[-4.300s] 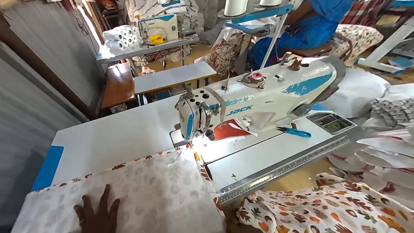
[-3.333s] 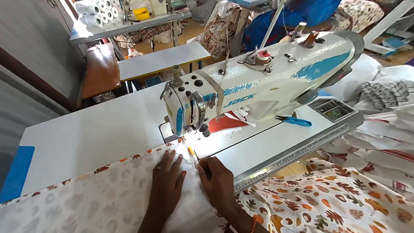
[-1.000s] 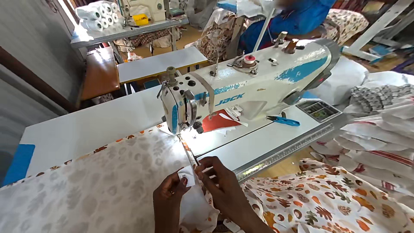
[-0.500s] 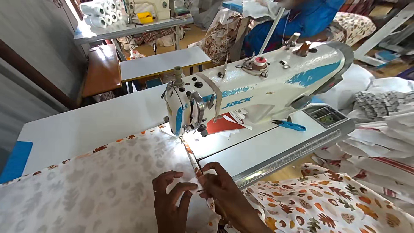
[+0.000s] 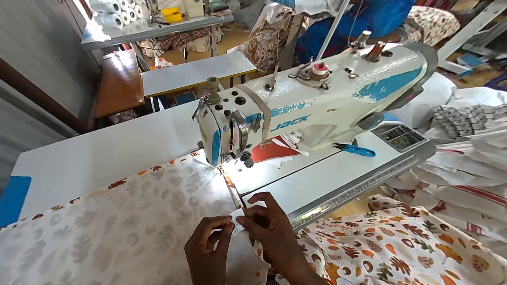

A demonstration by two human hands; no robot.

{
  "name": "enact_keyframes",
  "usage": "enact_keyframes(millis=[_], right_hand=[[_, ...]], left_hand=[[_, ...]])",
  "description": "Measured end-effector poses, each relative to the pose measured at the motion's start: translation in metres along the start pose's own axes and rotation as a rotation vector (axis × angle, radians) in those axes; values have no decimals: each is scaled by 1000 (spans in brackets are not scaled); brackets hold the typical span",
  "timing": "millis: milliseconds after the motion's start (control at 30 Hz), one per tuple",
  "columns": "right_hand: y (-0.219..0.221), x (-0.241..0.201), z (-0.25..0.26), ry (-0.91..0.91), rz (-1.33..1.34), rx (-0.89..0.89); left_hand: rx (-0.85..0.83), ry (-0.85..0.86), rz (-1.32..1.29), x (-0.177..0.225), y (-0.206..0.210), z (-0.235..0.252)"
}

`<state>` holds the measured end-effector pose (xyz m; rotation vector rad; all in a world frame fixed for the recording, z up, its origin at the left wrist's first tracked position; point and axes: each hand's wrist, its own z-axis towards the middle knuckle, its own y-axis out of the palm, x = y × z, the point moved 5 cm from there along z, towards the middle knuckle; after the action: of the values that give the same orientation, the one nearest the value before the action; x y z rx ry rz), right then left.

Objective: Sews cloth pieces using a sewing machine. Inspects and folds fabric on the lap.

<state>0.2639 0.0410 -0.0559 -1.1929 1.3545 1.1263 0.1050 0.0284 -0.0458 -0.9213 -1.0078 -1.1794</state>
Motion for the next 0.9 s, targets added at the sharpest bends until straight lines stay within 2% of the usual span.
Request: enact_keyframes(millis=[133,200,333,400,467,533,700,800,900], right_hand=[[3,4,2,4,21,-12],[3,3,6,-23,-50,-9],[3,-7,26,-327,-539,137],[13,-9,36,-409,-791,189],[23,-4,41,-374,-950,226],[25,0,41,-358,-996,273],[23,-1,39,-385,-981,253],[30,-6,32,-424,-1071,233],[33,-13,22,-371,-1170,197]], left_hand=[[47,-116,-83,-4,-2,2],[50,-156,-53,-6,-3,10],[-25,-174,251,-12,0,58],[-26,-136,406,-19,5,81],[-27,-114,553,-23,7,92],[-44,-87,637,-25,10,95],[-57,35,629,-30,20,98],[-56,83,708,-31,17,99],[-53,92,738,-37,11,103]])
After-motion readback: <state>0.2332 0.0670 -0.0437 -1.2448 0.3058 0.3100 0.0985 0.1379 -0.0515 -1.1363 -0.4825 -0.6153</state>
